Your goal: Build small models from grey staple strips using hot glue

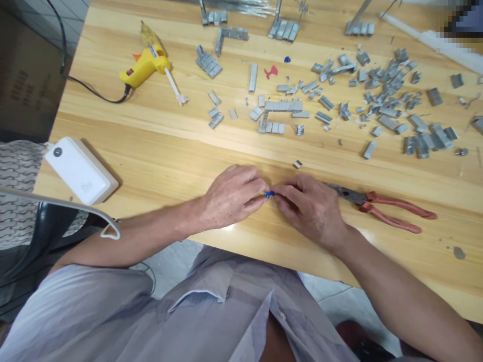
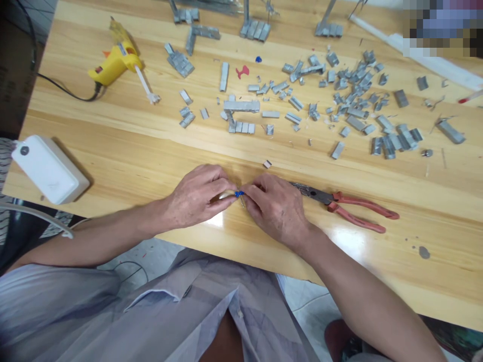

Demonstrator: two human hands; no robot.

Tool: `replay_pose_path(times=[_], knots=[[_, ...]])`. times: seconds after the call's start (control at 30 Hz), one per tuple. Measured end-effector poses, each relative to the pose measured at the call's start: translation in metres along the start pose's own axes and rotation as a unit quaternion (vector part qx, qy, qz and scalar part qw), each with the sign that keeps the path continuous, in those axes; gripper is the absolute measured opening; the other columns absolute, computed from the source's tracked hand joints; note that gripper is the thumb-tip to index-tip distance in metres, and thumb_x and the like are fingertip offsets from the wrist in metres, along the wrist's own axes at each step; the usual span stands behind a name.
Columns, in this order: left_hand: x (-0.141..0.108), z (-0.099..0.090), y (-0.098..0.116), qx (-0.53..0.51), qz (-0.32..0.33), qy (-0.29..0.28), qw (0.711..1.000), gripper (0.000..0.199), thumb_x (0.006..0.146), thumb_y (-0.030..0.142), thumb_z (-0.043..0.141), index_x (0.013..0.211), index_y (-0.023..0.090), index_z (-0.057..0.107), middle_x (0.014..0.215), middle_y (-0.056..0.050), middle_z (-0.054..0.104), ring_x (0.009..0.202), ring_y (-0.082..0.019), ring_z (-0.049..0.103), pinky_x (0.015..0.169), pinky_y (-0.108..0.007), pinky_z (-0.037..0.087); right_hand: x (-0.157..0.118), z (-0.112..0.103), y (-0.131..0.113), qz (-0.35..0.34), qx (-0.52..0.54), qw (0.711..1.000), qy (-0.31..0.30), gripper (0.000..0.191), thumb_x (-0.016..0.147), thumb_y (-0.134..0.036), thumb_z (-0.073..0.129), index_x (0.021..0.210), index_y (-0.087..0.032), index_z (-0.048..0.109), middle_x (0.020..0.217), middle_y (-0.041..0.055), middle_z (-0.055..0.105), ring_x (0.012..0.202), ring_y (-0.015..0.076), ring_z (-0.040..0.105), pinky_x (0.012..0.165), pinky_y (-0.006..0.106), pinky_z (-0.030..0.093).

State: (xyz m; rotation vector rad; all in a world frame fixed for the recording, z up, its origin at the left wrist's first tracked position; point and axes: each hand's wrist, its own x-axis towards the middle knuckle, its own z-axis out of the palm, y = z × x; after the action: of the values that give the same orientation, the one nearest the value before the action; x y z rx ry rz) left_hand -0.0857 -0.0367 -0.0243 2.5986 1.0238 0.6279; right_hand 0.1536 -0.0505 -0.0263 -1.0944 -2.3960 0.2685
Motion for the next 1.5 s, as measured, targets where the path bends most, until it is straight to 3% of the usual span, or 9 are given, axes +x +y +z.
replay_pose_path(times=[0.4, 0.57, 0.73, 1.5], knots=[[-0.0008, 0.0006, -0.0003, -0.001, 0.007, -0.002, 1.0, 0.012, 0.104, 0.029, 0.061, 0.102, 0.02, 0.069, 0.092, -0.003, 0.069, 0.085, -0.019, 0.064, 0.078, -0.034, 0.05, 0.0008, 0.0003, -0.0002, -0.006, -0.004, 1.0, 0.007, 0.016, 0.1, -0.022, 0.062, 0.099, -0.019, 0.078, 0.091, 0.0074, 0.075, 0.078, 0.0182, 0.066, 0.068, 0.03, 0.048], [-0.0015, 0.0007, 0.0003, 0.014, -0.005, -0.007, 1.0, 0.02, 0.103, 0.029, 0.062, 0.119, 0.019, 0.067, 0.1, -0.006, 0.07, 0.091, -0.021, 0.065, 0.081, -0.036, 0.052, 0.0006, 0.0004, -0.0003, -0.003, -0.004, 1.0, 0.003, 0.017, 0.101, -0.023, 0.061, 0.102, -0.02, 0.078, 0.092, 0.0074, 0.075, 0.079, 0.0183, 0.066, 0.069, 0.03, 0.049], [-0.0012, -0.0004, 0.0005, 0.009, -0.002, -0.019, 1.0, 0.015, 0.105, 0.03, 0.059, 0.111, 0.02, 0.069, 0.097, -0.005, 0.069, 0.088, -0.02, 0.064, 0.08, -0.036, 0.051, -0.0005, 0.0005, 0.0004, 0.004, 0.005, 1.0, -0.006, 0.017, 0.1, -0.022, 0.061, 0.102, -0.021, 0.078, 0.093, 0.0079, 0.075, 0.08, 0.0189, 0.067, 0.069, 0.031, 0.05], [-0.0006, -0.0004, -0.0004, 0.012, 0.008, -0.016, 1.0, 0.016, 0.106, 0.031, 0.058, 0.106, 0.019, 0.069, 0.095, -0.005, 0.069, 0.088, -0.02, 0.064, 0.08, -0.035, 0.05, 0.0002, 0.0007, -0.0005, 0.003, -0.005, 1.0, -0.002, 0.016, 0.1, -0.022, 0.062, 0.1, -0.021, 0.078, 0.092, 0.0069, 0.076, 0.079, 0.0184, 0.067, 0.068, 0.031, 0.05]])
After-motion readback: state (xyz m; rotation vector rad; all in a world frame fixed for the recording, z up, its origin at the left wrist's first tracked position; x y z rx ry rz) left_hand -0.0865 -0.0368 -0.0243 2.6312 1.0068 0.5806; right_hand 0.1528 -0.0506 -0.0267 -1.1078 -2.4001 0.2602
